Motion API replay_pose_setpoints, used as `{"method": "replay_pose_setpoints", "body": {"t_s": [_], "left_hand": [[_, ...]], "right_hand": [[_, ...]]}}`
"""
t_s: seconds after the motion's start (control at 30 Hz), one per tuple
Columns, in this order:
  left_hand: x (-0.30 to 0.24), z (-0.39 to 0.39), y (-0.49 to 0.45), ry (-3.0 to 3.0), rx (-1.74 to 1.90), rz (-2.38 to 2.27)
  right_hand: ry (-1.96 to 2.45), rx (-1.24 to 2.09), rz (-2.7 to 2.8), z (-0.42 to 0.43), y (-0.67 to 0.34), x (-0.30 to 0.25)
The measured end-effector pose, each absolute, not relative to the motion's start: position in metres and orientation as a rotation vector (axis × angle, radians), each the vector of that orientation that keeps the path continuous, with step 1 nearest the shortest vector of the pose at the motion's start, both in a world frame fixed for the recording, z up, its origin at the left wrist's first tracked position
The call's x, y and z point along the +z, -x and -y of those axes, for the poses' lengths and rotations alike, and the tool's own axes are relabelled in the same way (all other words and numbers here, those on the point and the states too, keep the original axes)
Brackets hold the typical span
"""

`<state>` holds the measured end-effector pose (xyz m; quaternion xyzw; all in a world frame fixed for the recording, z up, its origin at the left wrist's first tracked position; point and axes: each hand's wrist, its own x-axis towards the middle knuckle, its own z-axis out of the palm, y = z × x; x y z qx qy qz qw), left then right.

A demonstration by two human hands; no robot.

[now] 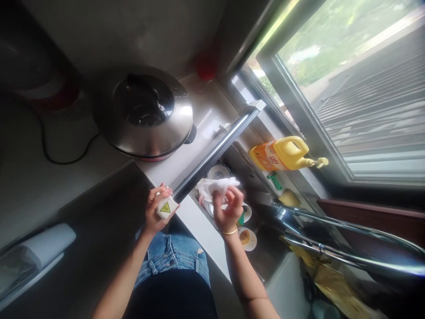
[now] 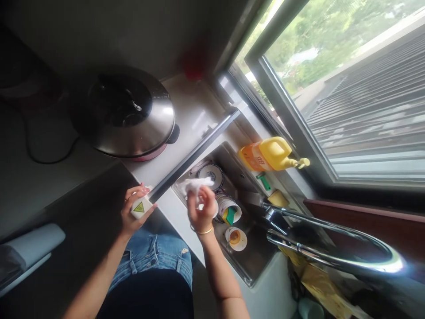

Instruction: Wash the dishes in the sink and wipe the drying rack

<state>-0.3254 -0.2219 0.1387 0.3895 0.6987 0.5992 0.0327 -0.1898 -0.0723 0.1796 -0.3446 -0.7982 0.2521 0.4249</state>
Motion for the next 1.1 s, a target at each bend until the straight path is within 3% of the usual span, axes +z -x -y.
{"method": "replay_pose_setpoints", "body": {"t_s": [0.2,0.5,0.73,0.83,1.1], "left_hand": [[0.129,0.230,0.323,-1.241,1.754,-2.245],[0.128,0.223,0.324,-1.216,1.838,-2.145],[0.122,0.227,0.326,-1.251,1.840,-2.144],[0.123,0.226,0.326,-1.249,1.854,-2.152],[0.129,0.223,0.328,-1.241,1.919,-2.133]], "right_hand": [[0.306,0.600,2.488,0.106,0.207,0.190],[0.537,0.396,2.545,0.037,0.214,0.189],[0.232,0.447,2.697,0.088,0.208,0.186],[0.336,0.371,2.679,0.071,0.209,0.181],[1.074,0.301,2.523,-0.075,0.239,0.178]]}}
